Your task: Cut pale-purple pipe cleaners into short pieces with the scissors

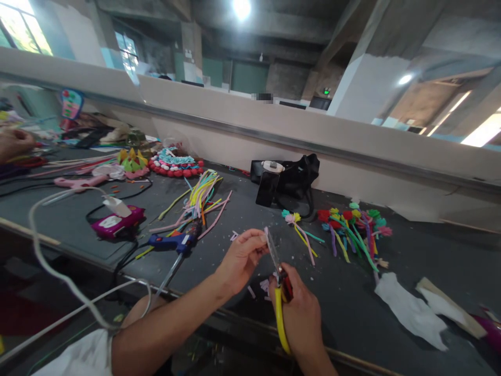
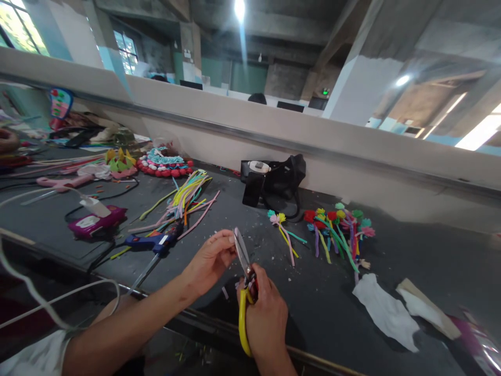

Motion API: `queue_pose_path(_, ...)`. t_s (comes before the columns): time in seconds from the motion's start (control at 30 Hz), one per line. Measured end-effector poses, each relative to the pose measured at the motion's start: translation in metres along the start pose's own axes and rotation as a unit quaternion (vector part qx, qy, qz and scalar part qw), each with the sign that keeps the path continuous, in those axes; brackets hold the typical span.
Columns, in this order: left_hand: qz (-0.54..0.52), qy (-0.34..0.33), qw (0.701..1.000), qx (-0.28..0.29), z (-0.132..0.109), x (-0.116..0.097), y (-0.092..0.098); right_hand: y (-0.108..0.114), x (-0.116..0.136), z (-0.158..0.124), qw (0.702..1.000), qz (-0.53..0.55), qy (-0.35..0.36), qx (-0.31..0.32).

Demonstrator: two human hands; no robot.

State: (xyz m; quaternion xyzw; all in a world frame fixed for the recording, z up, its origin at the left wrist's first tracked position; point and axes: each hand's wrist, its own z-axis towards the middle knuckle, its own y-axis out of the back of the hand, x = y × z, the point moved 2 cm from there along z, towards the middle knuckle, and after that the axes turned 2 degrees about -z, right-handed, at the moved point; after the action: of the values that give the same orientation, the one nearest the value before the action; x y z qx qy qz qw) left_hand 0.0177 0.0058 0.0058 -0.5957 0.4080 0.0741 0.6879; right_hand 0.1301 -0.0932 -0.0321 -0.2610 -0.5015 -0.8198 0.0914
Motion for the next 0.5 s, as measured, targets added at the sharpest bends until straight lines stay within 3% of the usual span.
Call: queue_pose_path(0.5,0.04,-0.035,0.999,-0.005,0.0012,0.0018,0.0028,0.0017,0.0032,0.0006,1.0,-0.003,0.002,0.009)
